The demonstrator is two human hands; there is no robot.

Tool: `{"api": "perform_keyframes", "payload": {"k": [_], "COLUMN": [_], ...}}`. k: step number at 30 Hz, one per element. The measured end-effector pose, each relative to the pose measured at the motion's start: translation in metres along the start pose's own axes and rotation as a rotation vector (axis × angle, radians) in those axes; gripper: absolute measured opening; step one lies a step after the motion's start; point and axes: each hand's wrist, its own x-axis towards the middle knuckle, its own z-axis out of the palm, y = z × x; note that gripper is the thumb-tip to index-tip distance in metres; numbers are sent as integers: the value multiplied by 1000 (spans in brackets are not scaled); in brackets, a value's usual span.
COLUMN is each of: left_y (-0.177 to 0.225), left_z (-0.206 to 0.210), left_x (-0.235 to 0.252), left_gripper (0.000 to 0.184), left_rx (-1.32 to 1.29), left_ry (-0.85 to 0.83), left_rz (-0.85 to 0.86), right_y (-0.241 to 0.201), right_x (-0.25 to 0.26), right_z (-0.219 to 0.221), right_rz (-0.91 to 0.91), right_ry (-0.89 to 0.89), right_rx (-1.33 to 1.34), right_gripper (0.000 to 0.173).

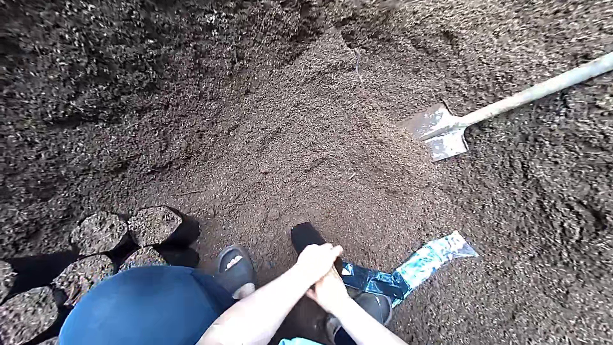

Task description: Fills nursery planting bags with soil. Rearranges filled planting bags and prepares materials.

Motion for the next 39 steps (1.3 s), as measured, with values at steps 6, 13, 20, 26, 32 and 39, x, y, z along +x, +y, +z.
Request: {"api": "perform_keyframes", "payload": {"k": [6, 13, 20, 26, 32, 39], "left_y": [-4, -28, -22, -40, -48, -30], "left_z": [14, -89, -87, -68, -62, -29], "left_x": [10, -4, 3, 35, 1, -25], "left_gripper": [39, 40, 86, 39, 37, 39], "left_rx": [-13, -182, 231, 355, 170, 48], "left_ry": [-44, 105, 2, -1, 26, 25], "left_rz": [88, -264, -469, -1, 39, 32], "right_y": [0, 15, 38, 52, -10, -26], "right_x": [22, 36, 39, 16, -27, 10], "right_z": [8, -91, -100, -103, -85, -23], "right_rz": [144, -330, -502, -366, -244, -57], "right_ry": [-128, 175, 426, 451, 367, -2], "right_rx": [94, -48, -181, -226, 204, 119], "right_gripper": [64, 45, 25, 24, 32, 93]}}
